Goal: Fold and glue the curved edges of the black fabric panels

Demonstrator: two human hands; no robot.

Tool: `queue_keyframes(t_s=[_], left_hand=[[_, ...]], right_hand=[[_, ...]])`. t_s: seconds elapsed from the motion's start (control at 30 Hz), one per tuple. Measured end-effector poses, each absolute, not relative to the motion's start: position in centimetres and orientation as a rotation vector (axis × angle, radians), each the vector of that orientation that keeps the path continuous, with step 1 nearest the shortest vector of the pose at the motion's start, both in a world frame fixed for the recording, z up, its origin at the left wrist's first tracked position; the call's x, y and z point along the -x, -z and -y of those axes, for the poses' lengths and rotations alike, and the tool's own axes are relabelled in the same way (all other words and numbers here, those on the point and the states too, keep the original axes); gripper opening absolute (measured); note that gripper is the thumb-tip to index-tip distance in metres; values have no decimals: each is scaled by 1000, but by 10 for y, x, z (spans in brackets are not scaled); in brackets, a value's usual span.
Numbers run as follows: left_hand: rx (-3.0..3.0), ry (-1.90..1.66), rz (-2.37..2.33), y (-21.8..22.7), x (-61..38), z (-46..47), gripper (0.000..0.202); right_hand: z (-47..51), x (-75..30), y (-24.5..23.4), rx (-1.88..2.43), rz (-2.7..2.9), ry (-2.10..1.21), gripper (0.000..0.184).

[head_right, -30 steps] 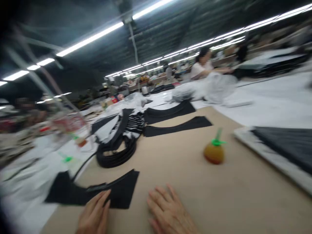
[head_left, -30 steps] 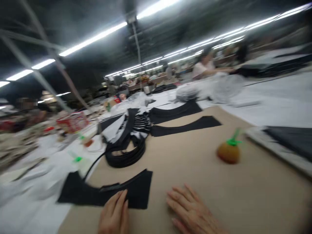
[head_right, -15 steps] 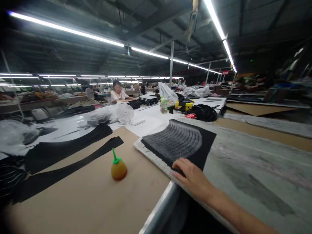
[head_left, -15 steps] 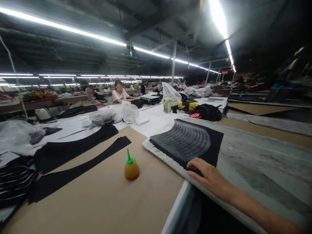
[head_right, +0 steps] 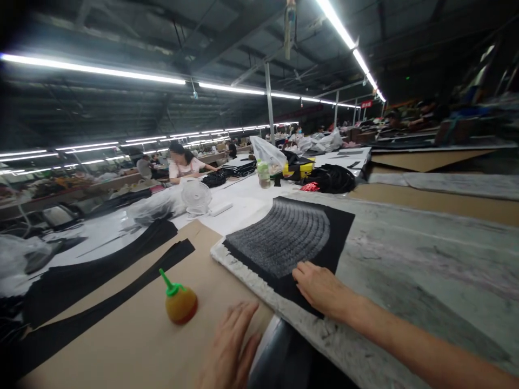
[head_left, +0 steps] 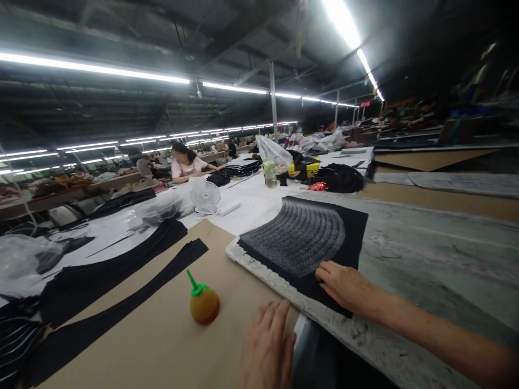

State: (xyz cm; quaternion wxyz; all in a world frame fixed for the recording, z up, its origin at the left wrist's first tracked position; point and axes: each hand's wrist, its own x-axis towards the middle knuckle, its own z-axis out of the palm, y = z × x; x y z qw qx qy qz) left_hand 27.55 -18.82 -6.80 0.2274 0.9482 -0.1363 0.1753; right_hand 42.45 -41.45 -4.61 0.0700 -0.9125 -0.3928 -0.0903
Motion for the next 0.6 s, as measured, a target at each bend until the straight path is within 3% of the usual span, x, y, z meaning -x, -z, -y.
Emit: queue_keyframes(t_s=[0.17, 0.37, 0.6], left_hand=[[-2631, -328, 325, 57, -331, 220, 59], [-2662, -244, 289, 70, -345, 227, 58], [-2639, -358, 228, 81, -348, 234, 52]], right_hand=[[409, -431, 50, 2739, 1206, 267, 30], [420, -438, 40, 2531, 1148, 165, 20], [467, -473, 12, 2237, 535, 214, 22]])
